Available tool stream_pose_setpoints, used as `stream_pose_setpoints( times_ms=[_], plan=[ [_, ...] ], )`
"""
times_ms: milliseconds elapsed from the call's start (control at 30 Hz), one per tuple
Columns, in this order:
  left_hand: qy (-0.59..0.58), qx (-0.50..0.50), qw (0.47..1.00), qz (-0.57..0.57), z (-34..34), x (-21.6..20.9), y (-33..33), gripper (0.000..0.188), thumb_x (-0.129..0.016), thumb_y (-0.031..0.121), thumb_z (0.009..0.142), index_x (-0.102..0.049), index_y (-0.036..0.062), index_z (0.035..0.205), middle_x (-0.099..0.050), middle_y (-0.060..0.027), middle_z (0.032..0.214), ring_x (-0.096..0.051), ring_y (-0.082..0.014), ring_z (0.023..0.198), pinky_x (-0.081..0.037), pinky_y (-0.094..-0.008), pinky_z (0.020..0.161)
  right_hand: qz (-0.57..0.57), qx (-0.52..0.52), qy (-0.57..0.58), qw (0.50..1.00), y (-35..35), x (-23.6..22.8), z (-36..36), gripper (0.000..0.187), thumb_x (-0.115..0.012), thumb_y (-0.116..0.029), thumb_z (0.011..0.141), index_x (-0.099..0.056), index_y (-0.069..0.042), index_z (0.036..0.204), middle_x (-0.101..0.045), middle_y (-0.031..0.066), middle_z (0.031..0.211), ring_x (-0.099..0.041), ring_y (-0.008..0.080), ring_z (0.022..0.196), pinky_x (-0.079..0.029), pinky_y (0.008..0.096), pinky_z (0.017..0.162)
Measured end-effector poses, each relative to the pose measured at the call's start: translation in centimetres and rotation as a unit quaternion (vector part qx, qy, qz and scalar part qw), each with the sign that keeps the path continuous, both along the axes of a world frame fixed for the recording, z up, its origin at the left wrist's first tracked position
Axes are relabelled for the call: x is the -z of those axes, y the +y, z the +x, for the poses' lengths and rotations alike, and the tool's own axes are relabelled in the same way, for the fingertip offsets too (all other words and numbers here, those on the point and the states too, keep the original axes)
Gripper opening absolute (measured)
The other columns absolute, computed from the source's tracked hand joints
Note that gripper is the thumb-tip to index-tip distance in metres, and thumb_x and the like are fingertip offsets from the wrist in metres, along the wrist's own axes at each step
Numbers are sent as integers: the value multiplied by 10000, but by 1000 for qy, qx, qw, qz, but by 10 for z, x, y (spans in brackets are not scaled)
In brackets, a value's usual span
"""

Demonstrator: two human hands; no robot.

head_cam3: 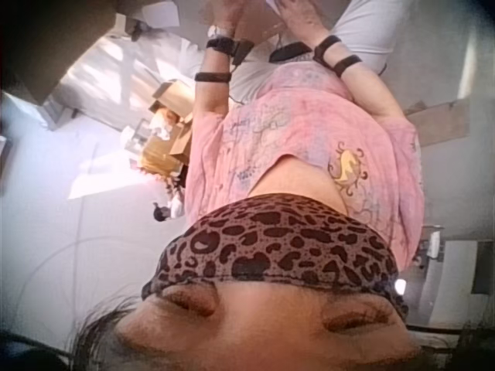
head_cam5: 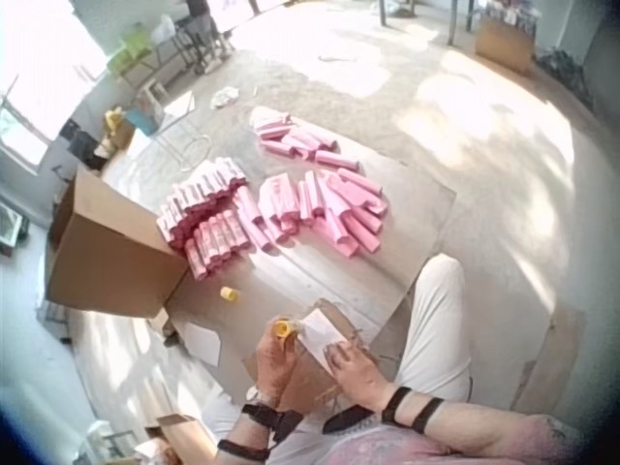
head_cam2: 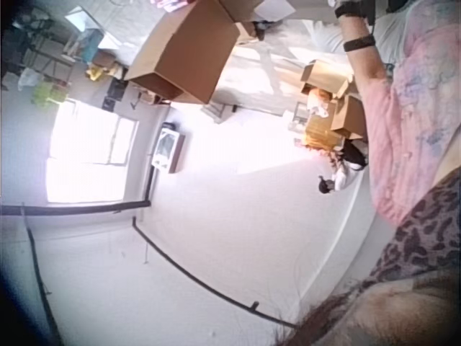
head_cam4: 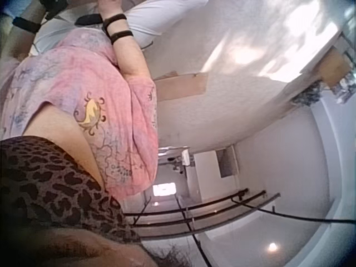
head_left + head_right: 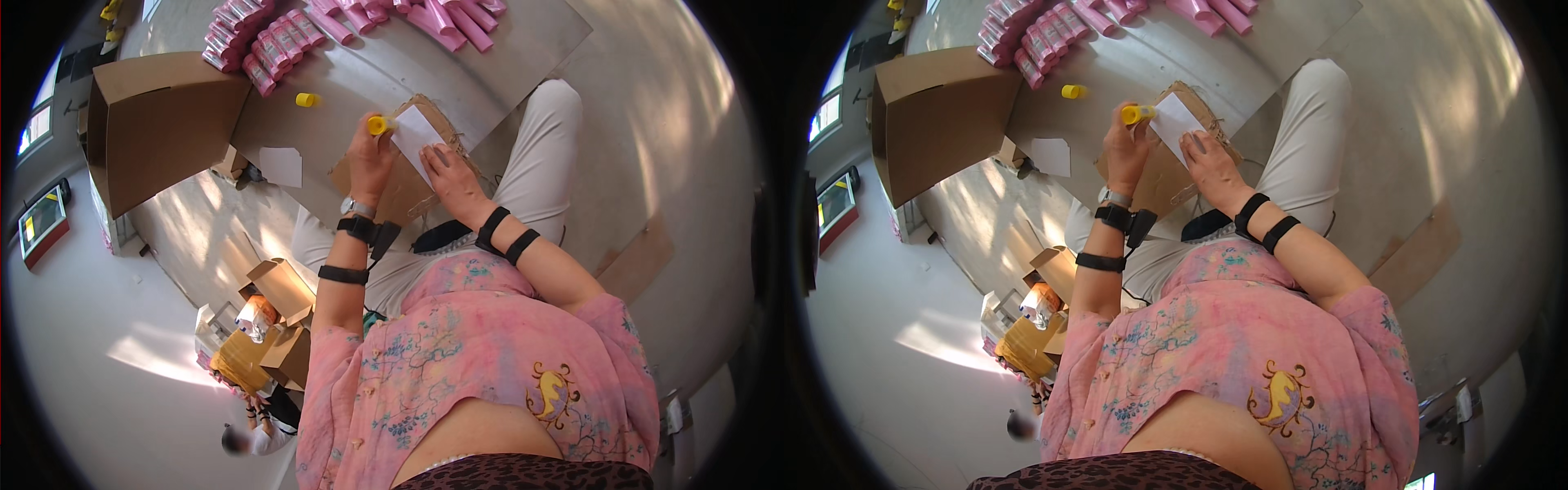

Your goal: Wrapping pink cylindrical battery cells in white adhesive paper.

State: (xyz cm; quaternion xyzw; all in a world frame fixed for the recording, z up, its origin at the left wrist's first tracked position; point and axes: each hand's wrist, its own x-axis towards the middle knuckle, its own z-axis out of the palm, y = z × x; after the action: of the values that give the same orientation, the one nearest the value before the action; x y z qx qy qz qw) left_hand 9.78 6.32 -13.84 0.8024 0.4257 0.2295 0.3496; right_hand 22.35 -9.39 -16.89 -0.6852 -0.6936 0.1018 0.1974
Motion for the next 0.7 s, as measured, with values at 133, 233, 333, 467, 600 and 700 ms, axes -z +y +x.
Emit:
stream_pose_setpoints(
  times_ms=[133, 233, 333, 467, 600, 700],
  plan=[
    [-7, -22, 1000, -20, -6, -4, -4, 332, -699, 3, 917, -576, 51, 1222, -689, -197, 1029, -689, -406, 956, -557, -422, 810, 5, 5, 11, 1000, 0, 1, -1, 491, -577, -48, 865, -582, 85, 1338, -566, 155, 1362, -498, 327, 1331, -462, 386, 1139],
    [-3, -9, 1000, 10, 14, 2, -2, 336, -709, 11, 913, -575, 44, 1219, -690, -206, 1032, -681, -421, 958, -553, -437, 810, -2, -1, -10, 1000, 0, -1, 0, 489, -578, -47, 860, -583, 86, 1330, -563, 156, 1361, -497, 331, 1332, -460, 386, 1140],
    [-2, 10, 999, 40, 37, 11, 3, 345, -709, 4, 923, -566, 46, 1233, -702, -198, 1027, -704, -392, 947, -570, -411, 817, 7, -2, 10, 1000, 0, 0, -1, 486, -577, -48, 853, -586, 86, 1320, -561, 157, 1362, -497, 337, 1331, -457, 388, 1140],
    [-15, 28, 999, 39, 39, 15, 6, 347, -697, -14, 936, -552, 46, 1246, -712, -194, 1035, -731, -363, 936, -591, -380, 838, 12, -4, 6, 1000, 0, 1, -1, 484, -577, -48, 847, -589, 87, 1312, -562, 159, 1359, -495, 342, 1330, -456, 391, 1138],
    [7, 10, 1000, 14, 10, 4, 1, 356, -709, 16, 914, -565, 32, 1240, -685, -228, 1036, -667, -443, 966, -545, -460, 814, 9, -1, 2, 1000, -1, 1, 0, 485, -577, -55, 853, -591, 81, 1318, -565, 155, 1357, -498, 332, 1327, -453, 385, 1139],
    [-3, -13, 1000, 0, -14, 0, -5, 360, -708, 13, 916, -564, 36, 1244, -689, -218, 1033, -674, -433, 973, -549, -446, 815, 18, 1, -3, 1000, 0, 0, -2, 485, -578, -62, 858, -592, 76, 1323, -568, 151, 1353, -503, 323, 1320, -450, 379, 1139]
  ],
)
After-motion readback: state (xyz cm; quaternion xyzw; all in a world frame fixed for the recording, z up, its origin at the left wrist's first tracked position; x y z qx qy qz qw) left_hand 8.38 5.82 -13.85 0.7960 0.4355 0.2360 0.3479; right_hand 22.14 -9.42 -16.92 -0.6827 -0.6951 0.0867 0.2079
